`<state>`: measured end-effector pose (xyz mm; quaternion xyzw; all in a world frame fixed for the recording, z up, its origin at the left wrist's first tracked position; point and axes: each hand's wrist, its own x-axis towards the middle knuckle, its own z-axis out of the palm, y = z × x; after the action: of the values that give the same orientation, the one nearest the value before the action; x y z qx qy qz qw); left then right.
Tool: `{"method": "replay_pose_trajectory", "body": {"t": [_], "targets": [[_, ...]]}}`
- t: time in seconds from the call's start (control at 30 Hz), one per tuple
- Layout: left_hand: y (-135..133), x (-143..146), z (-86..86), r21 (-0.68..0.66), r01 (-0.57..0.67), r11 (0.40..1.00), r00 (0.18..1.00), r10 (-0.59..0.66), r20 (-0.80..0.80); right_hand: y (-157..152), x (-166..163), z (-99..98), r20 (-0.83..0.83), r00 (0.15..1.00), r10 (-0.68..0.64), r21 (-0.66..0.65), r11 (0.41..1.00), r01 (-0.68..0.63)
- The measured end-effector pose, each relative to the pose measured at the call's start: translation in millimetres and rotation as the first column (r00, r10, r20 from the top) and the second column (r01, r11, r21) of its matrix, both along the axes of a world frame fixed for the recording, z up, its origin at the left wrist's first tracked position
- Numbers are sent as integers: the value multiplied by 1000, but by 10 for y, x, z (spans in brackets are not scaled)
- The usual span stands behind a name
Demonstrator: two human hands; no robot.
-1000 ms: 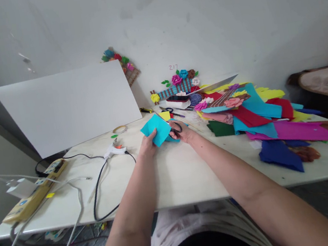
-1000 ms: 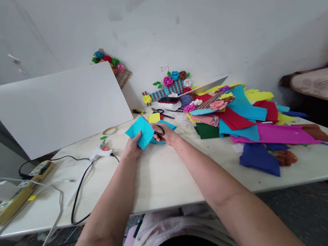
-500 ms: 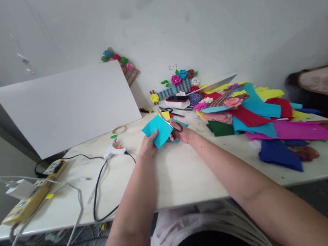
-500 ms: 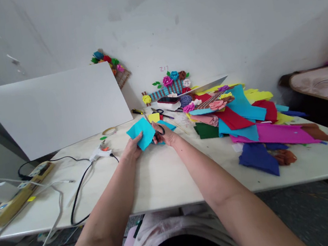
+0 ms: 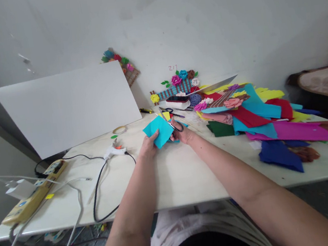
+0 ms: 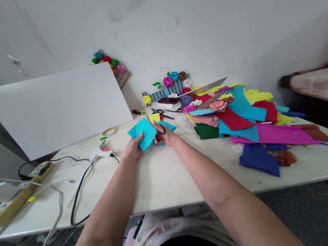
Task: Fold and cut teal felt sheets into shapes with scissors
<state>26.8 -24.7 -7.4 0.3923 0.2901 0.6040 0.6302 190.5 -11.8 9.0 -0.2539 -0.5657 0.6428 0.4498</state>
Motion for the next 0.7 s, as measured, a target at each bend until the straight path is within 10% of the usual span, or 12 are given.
{"method": "replay_pose_trajectory", "body": {"t": [0.7], "targets": [[37, -9, -3, -45, -57, 997, 998, 58, 12, -60, -40, 81, -31, 987, -160, -21, 987, 159]]}}
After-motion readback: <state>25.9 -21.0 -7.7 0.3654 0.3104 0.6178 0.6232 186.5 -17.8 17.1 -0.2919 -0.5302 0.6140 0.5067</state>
